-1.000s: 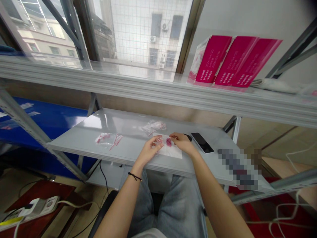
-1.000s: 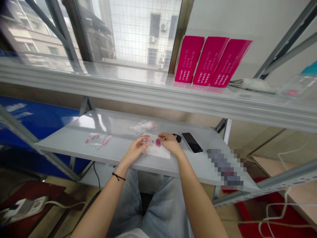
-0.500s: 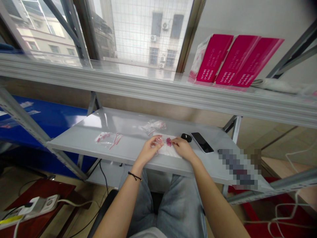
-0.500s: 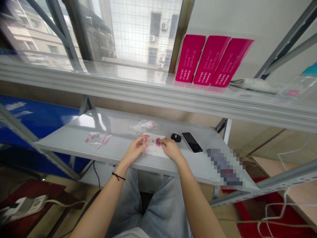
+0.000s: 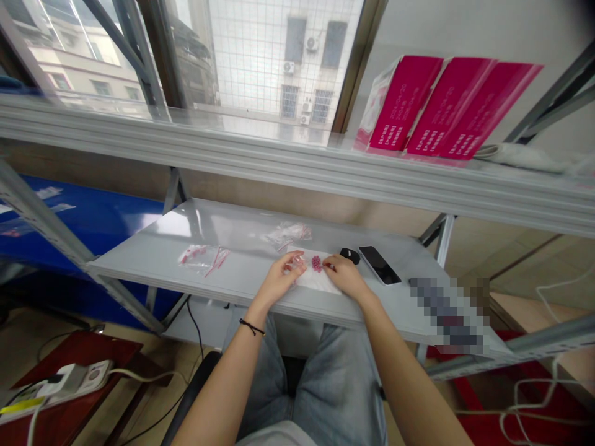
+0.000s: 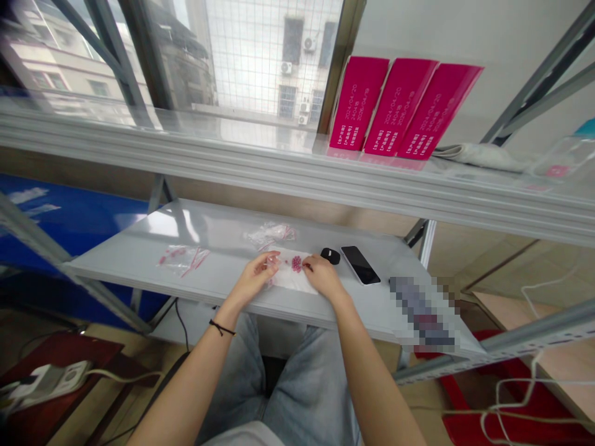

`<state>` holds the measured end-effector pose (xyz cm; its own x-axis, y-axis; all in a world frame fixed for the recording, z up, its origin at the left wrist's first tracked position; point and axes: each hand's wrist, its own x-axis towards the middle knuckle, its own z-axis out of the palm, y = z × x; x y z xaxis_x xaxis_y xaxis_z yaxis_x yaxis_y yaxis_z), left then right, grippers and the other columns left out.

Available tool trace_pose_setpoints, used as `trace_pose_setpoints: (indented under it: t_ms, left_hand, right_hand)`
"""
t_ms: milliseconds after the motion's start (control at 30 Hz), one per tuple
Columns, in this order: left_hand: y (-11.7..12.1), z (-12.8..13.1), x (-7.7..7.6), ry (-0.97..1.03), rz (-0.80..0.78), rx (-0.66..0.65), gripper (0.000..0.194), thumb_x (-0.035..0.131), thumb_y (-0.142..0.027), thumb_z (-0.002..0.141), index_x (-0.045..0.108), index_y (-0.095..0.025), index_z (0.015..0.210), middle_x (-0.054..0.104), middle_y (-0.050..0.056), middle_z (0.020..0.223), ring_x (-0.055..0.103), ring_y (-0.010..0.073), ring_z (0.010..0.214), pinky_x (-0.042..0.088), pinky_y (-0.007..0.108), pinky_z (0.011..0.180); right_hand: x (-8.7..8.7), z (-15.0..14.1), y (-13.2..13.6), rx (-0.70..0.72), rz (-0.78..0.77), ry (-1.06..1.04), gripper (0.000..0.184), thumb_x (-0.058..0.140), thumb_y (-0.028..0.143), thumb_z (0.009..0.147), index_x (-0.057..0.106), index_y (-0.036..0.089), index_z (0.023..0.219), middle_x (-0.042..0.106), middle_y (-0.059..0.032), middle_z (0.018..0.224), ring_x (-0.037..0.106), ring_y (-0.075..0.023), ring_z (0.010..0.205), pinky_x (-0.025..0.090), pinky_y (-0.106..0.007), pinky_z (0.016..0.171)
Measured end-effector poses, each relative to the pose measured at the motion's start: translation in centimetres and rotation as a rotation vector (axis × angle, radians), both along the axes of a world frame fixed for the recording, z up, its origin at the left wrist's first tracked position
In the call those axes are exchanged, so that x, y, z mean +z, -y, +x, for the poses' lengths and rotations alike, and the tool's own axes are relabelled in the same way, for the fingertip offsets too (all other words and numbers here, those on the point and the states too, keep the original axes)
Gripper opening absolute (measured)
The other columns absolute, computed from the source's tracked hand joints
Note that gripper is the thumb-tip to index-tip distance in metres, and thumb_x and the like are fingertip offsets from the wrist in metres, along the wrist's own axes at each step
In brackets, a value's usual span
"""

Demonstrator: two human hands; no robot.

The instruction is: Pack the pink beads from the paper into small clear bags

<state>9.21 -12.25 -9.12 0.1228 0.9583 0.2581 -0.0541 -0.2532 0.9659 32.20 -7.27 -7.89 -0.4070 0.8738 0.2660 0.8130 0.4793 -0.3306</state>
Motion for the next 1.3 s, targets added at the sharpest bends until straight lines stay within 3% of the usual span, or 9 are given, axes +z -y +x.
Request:
trace_pose_setpoints:
  t_ms: [233,433,533,600,700,833,933,1133,1300]
  left_hand:
    - [-0.1,0.0,-0.1,-0.046,0.020,0.014,0.048,0.072,-0.044,0.084,0.066,-0.020,0.125,0.070,0.009,0.111,0.062,0.0204,0.091,0.050,0.027,0.070]
    - [0.1,0.1,0.2,-0.109,0.100,0.031,0.047,0.075,-0.037,0.082,0.066,-0.020,0.124,0.072,0.007,0.110,0.063,0.0224,0.099,0.049,0.032,0.086]
    - [0.2,0.1,0.4,-0.146,0.133,0.041,0.046,0.076,-0.035,0.081,0.067,-0.020,0.123,0.072,0.007,0.114,0.063,0.0232,0.103,0.047,0.033,0.090]
    - [0.3,0.1,0.5,-0.154,0.144,0.048,0.046,0.077,-0.034,0.080,0.067,-0.020,0.123,0.072,0.007,0.116,0.063,0.0235,0.104,0.047,0.034,0.091]
    - [0.2,0.1,0.4,-0.152,0.146,0.044,0.047,0.077,-0.034,0.080,0.067,-0.020,0.123,0.072,0.007,0.115,0.063,0.0237,0.103,0.047,0.034,0.092]
    - [0.2,0.2,0.0,-0.160,0.151,0.078,0.048,0.079,-0.032,0.080,0.067,-0.020,0.124,0.072,0.008,0.113,0.064,0.0237,0.103,0.046,0.036,0.094]
    - [0.2,0.6,-0.1,-0.187,0.186,0.153,0.049,0.080,-0.032,0.079,0.066,-0.020,0.124,0.071,0.008,0.116,0.063,0.0238,0.105,0.046,0.037,0.096]
    - [0.1,0.8,-0.3,-0.224,0.237,0.198,0.048,0.080,-0.030,0.078,0.067,-0.021,0.123,0.070,0.008,0.116,0.063,0.0236,0.104,0.048,0.037,0.094]
    - [-0.2,0.8,-0.6,-0.211,0.220,0.228,0.054,0.082,-0.027,0.074,0.066,-0.021,0.125,0.070,0.008,0.115,0.063,0.0234,0.103,0.047,0.037,0.094]
  right_hand:
    - [0.9,0.0,0.2,-0.006,0.003,-0.026,0.018,0.057,0.017,0.090,0.074,0.018,0.089,0.072,-0.0073,0.092,0.065,-0.0196,0.085,0.046,-0.030,0.084]
    - [5.9,-1.9,2.7,0.042,0.035,-0.199,0.018,0.055,0.027,0.095,0.071,0.019,0.097,0.072,-0.0058,0.094,0.066,-0.0185,0.079,0.049,-0.029,0.076]
    - [8.4,-3.6,4.1,0.206,0.003,-0.304,0.017,0.057,0.028,0.095,0.073,0.021,0.095,0.073,-0.0056,0.096,0.067,-0.0196,0.085,0.049,-0.029,0.078]
    - [9.2,-4.4,4.5,0.276,-0.019,-0.295,0.019,0.057,0.026,0.095,0.075,0.022,0.097,0.074,-0.0057,0.099,0.068,-0.0204,0.091,0.049,-0.030,0.081]
    - [8.8,-4.6,4.7,0.246,-0.016,-0.320,0.023,0.054,0.024,0.095,0.076,0.022,0.098,0.075,-0.0065,0.101,0.069,-0.0211,0.093,0.050,-0.031,0.084]
    - [6.5,-4.2,5.2,-0.004,0.045,-0.473,0.024,0.055,0.033,0.095,0.073,0.019,0.101,0.075,-0.0100,0.102,0.069,-0.0222,0.083,0.052,-0.033,0.077]
    - [4.7,-4.6,6.0,-0.121,-0.045,-0.532,0.028,0.061,0.043,0.090,0.069,0.018,0.097,0.076,-0.0096,0.091,0.069,-0.0230,0.075,0.051,-0.033,0.069]
    - [4.1,-6.3,6.6,-0.119,-0.155,-0.459,0.028,0.063,0.044,0.088,0.069,0.021,0.074,0.074,-0.0064,0.076,0.067,-0.0230,0.070,0.046,-0.031,0.066]
    - [4.2,-6.8,6.2,-0.106,-0.137,-0.437,0.025,0.059,0.035,0.091,0.069,0.020,0.073,0.074,-0.0050,0.074,0.066,-0.0224,0.069,0.043,-0.030,0.063]
